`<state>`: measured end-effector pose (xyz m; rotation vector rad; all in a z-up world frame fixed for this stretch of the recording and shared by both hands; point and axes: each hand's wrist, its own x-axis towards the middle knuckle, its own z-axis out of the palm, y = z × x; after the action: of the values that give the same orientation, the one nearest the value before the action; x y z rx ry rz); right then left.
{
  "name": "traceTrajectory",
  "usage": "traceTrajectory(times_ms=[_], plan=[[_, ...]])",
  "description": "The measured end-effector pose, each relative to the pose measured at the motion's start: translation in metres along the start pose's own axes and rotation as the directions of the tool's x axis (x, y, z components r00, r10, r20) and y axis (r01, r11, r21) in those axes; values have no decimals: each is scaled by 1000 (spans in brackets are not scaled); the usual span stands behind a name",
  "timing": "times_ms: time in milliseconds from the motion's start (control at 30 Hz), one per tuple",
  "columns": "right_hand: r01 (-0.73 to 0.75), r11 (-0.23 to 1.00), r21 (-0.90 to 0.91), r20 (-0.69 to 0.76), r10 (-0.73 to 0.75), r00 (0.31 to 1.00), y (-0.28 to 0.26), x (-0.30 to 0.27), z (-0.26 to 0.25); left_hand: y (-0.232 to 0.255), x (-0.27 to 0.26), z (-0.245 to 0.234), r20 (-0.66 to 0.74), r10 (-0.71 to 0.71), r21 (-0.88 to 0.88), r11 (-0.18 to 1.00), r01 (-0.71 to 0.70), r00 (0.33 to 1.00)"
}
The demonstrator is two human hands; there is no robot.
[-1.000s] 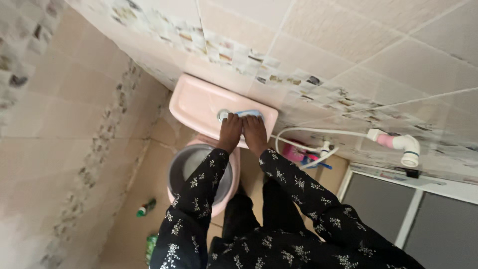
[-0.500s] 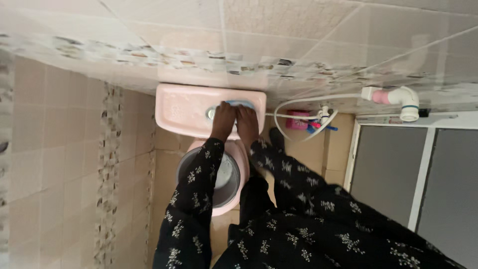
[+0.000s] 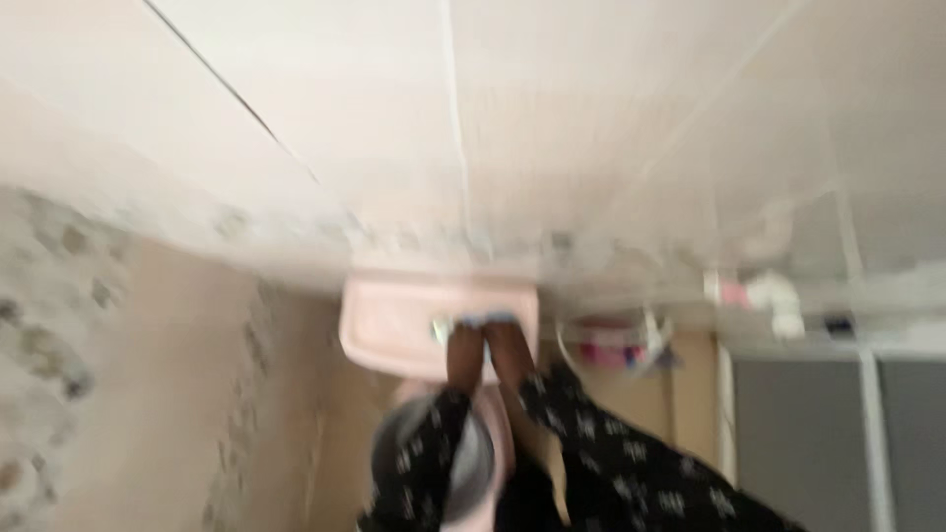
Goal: The person cleans a pink toilet by scrubbing the seat and tank with a blue sponge. They rinse the sponge in a bucket of soapy water, wash small plastic containers in a sink, and pour soapy water from a blue bowl into the toilet bowl.
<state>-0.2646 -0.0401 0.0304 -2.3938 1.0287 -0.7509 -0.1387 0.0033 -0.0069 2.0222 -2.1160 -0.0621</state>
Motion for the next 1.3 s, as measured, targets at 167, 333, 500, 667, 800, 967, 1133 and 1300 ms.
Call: traceTrajectory(times_ms=[167, 333, 500, 667, 800, 967, 1133, 1300], plan=[[17, 990, 137, 32, -22, 999, -1, 39, -16, -13, 42, -33, -82, -57, -128, 991, 46, 995], [-54, 998, -16, -115, 52, 992, -19, 4, -9, 4, 29, -44, -17, 52, 14, 999, -52, 999], [105, 994, -8, -88, -105, 991, -22, -2, -26, 9, 17, -75, -27, 18, -221, 975, -24, 999], [7, 995, 97, 65, -13, 998, -8, 50, -28, -8, 58, -72, 9, -92, -112, 989, 92, 996], [5, 991, 135, 36, -10, 999, -12, 24, -37, -9, 48, -25, 68, -10, 16, 1000, 9, 998], [211, 956, 203, -131, -187, 974, -17, 10, -47, 15, 14, -17, -126, 88, 18, 996, -86, 988], [63, 978, 200, 57, -76, 995, -3, 61, -37, -1, 67, -62, 14, -124, -87, 988, 125, 992], [-361, 890, 277, 308, 273, 911, 5, 39, -9, -7, 53, -38, 18, -21, 65, 998, 20, 1000]])
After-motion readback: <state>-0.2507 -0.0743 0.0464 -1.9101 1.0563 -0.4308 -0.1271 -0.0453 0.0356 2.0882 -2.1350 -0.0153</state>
